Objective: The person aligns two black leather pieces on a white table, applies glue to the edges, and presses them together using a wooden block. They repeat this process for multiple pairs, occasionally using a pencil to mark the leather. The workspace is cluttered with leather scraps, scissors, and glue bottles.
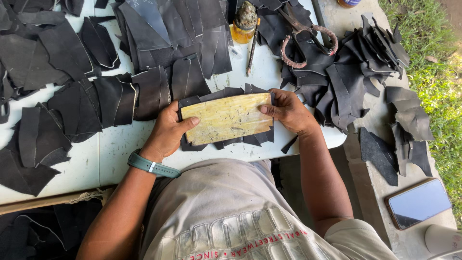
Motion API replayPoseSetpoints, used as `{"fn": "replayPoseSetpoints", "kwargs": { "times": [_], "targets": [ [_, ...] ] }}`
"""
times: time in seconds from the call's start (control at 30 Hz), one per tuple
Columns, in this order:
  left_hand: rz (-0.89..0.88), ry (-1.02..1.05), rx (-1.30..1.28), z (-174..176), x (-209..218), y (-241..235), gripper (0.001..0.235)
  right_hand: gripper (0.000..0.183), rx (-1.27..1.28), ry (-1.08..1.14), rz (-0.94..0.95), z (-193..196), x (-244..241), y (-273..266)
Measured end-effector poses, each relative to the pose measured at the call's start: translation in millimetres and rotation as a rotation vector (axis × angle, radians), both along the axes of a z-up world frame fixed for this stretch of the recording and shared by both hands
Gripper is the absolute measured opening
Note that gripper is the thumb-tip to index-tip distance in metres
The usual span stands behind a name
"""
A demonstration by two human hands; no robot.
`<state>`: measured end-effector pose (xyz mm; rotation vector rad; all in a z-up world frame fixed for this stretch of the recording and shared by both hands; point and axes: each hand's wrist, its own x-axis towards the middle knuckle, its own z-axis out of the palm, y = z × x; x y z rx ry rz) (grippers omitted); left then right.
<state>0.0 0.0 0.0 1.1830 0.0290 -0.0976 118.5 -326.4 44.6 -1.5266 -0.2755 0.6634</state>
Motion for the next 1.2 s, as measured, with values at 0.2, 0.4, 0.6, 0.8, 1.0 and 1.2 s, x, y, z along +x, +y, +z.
{"fn": "replayPoseSetpoints", "kwargs": {
  "times": [0.2,0.4,0.6,0.8,1.0,1.2],
  "targets": [
    [0.040,0.029,0.024,10,-1,-4,0.039,0.032,-0.032,-0.027,-0.007,8,-3,4],
    [0.029,-0.086,0.115,17,-4,-5,0.039,0.035,0.057,-0.105,0.022,5,-5,7],
    [-0.033,-0.083,0.129,19,0,-6,0.039,0.070,-0.566,-1.080,-0.161,61,-30,29],
    [-0.019,-0.059,0.099,18,3,-7,0.028,0.085,-0.525,-1.243,0.277,77,-28,97],
    [0.127,0.171,-0.255,3,13,-3,0.017,0.045,-0.539,-0.490,0.273,52,-20,103],
    [0.191,0.141,-0.108,-6,16,-9,0.015,0.070,-0.486,-1.191,0.330,53,-31,102]
  ]
}}
